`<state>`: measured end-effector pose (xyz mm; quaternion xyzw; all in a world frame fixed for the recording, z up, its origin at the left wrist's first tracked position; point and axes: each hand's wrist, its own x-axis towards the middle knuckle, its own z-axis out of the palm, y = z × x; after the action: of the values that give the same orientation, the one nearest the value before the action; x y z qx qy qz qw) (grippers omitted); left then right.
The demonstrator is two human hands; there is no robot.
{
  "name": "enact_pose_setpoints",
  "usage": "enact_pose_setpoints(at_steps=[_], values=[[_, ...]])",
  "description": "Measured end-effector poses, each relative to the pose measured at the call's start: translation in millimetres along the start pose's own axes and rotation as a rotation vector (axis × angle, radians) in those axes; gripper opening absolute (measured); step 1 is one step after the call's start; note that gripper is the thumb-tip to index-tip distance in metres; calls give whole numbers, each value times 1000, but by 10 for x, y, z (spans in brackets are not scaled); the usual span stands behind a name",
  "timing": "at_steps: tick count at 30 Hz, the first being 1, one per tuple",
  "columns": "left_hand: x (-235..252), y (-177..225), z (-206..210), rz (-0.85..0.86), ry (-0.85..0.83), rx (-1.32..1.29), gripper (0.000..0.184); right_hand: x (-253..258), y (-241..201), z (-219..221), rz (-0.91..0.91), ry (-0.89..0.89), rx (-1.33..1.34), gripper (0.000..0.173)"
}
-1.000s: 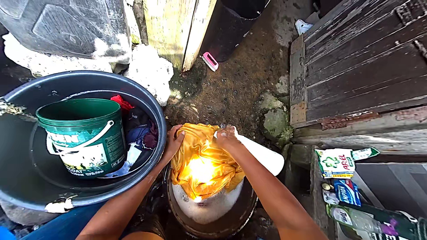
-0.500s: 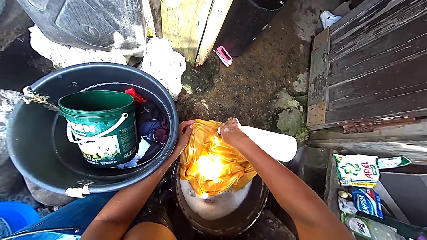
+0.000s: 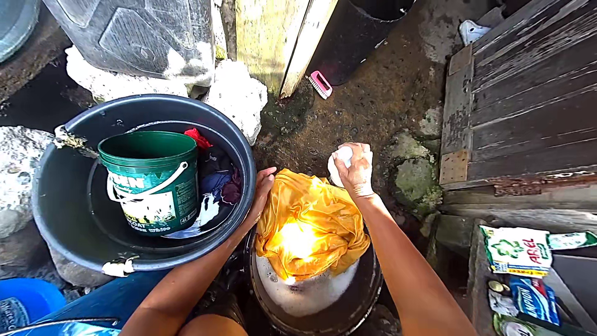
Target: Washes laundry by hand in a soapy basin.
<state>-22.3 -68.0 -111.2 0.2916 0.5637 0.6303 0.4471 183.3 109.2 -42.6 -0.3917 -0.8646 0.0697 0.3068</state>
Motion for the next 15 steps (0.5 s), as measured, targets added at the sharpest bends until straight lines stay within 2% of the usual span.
enact_pose_setpoints(at_steps=[4, 6, 11, 15], values=[[-8, 62, 26, -51, -34, -8, 43, -41, 131, 283, 284, 116, 269, 38], [-8, 72, 32, -56, -33, -13, 43, -69, 98, 382, 412, 101, 332, 41], [-33, 106, 27, -48, -29, -3, 38, -79, 28, 575, 592, -128, 368, 44], [-41, 70, -18, 37, -155, 192, 45, 69, 53, 394, 509, -399, 347, 48]])
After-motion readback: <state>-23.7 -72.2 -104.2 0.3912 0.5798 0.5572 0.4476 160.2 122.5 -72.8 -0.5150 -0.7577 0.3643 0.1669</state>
